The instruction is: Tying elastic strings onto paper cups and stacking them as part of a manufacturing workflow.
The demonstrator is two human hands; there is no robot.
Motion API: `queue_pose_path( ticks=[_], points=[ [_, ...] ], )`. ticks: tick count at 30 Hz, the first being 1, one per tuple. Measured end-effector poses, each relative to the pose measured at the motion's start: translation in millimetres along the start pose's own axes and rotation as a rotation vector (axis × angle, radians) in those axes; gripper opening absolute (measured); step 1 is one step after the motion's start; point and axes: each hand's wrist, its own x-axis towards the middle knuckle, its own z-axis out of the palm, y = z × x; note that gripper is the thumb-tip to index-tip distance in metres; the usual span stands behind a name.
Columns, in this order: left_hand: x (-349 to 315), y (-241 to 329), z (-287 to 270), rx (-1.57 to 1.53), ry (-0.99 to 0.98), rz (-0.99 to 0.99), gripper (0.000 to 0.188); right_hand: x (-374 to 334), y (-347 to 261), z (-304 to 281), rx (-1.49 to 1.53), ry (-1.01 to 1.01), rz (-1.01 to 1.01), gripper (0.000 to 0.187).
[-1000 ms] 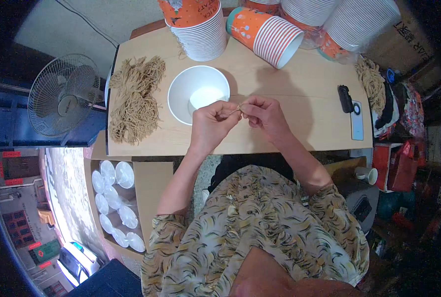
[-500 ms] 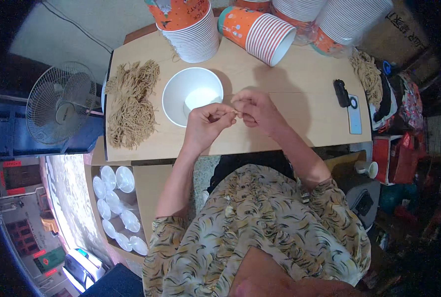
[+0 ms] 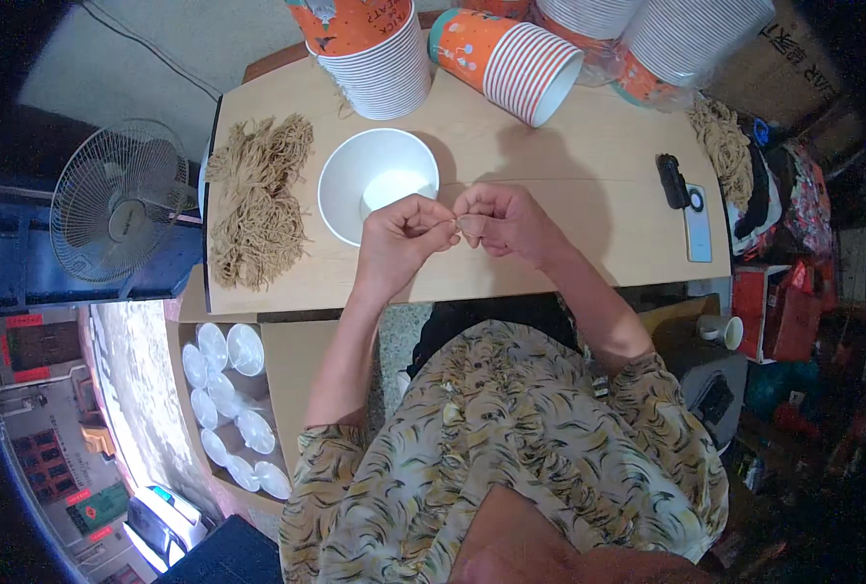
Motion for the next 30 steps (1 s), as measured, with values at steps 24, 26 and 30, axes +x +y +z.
queue_pose_path(
  ticks=[24, 26, 30],
  points=[
    [1, -3, -5, -0.062, -0.039, -0.046, 0.007, -3, 6, 6, -0.086, 0.063, -0.04, 0.015],
    [2, -4, -4, -0.068, -0.046, -0.035, 0.008, -4, 6, 5, -0.097, 0.097, -0.053, 0.011],
    [1, -6, -5, -0.07, -0.043, -0.008, 0.008, -5, 7, 5, 0.173, 0.151, 0.062, 0.009]
  ],
)
